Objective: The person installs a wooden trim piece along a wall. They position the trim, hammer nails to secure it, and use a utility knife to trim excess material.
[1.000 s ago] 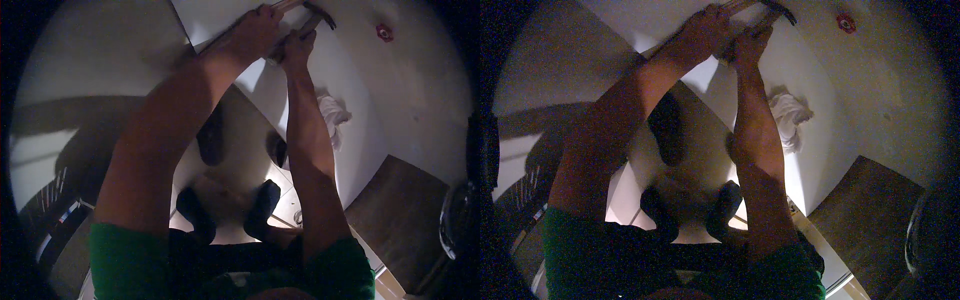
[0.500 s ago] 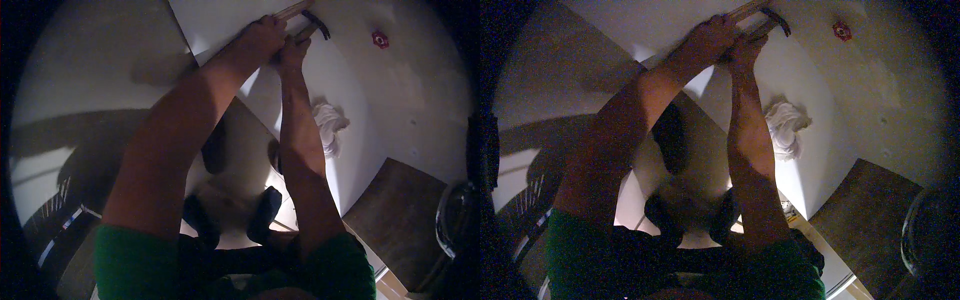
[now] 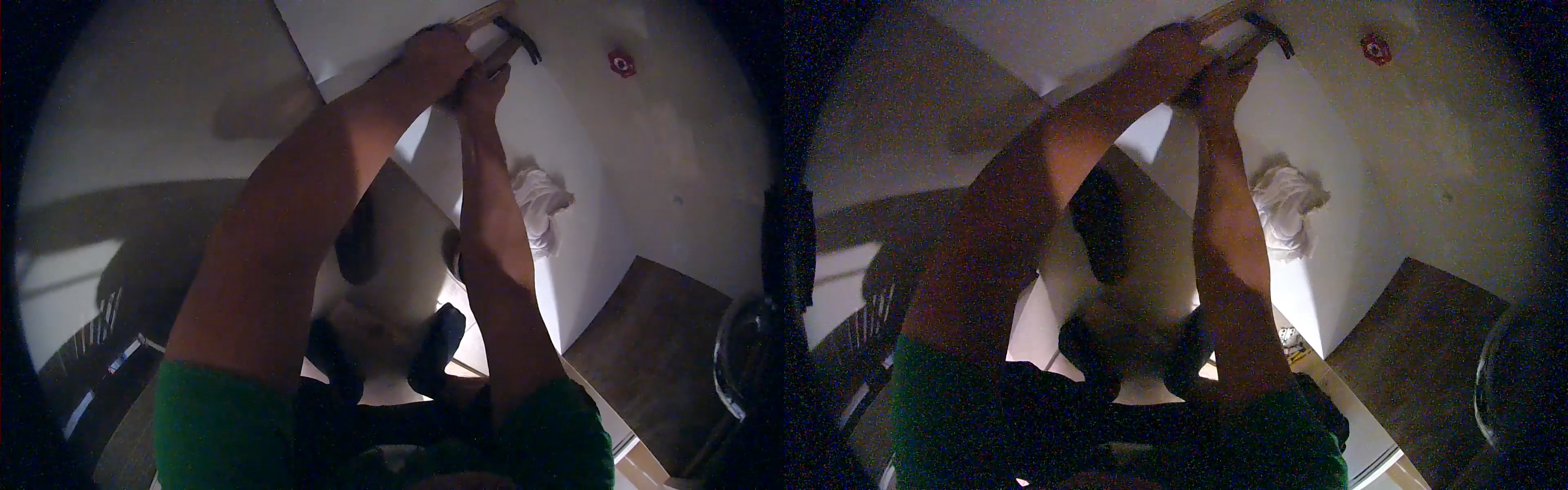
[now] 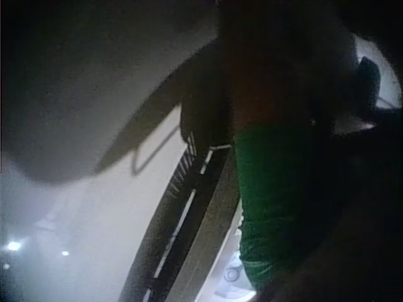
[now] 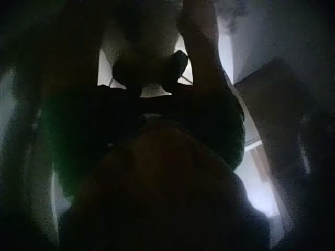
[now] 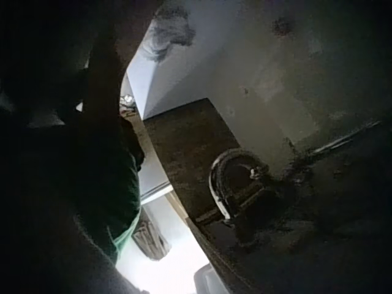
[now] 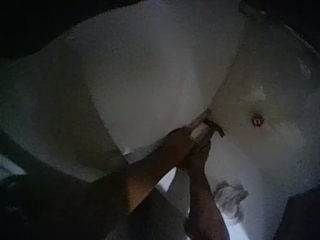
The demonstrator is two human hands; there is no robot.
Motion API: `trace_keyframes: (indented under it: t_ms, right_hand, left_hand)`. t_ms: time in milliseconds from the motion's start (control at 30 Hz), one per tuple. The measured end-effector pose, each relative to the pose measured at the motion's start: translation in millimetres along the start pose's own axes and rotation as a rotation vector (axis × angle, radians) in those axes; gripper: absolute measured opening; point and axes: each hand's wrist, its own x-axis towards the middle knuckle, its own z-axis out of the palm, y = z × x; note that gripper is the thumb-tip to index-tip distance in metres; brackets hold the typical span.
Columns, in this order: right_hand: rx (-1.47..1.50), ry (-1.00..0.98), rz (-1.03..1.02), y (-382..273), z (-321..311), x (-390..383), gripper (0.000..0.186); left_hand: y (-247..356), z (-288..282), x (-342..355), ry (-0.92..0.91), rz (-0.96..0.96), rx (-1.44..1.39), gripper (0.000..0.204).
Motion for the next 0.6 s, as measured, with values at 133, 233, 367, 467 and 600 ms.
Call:
trace_keyframes:
  t_ms: [133,233,367,467,600]
  right_hand:
    - [0.184,0.053,-0.128,12,-5,-1,0.064]
    - [0.191,0.151,-0.174,2,9,-20,0.061]
    - [0.053,-0.096,0.135,-44,-3,-39,0.052]
    - [-0.087,0.004,-0.077,-11,-14,-28,0.050]
    - [-0.282,0.008,-0.278,8,3,-51,0.051]
  left_hand:
    - [-1,10,4,0.145,0.008,-0.023,0.027]
    - [0,2,6,0.017,0.129,0.268,0.022]
    - [-5,12,9,0.138,0.106,0.177,0.018]
    - [3,10,17,0.138,0.139,0.162,0.017]
    - [-3,8,13,0.156,0.212,0.242,0.018]
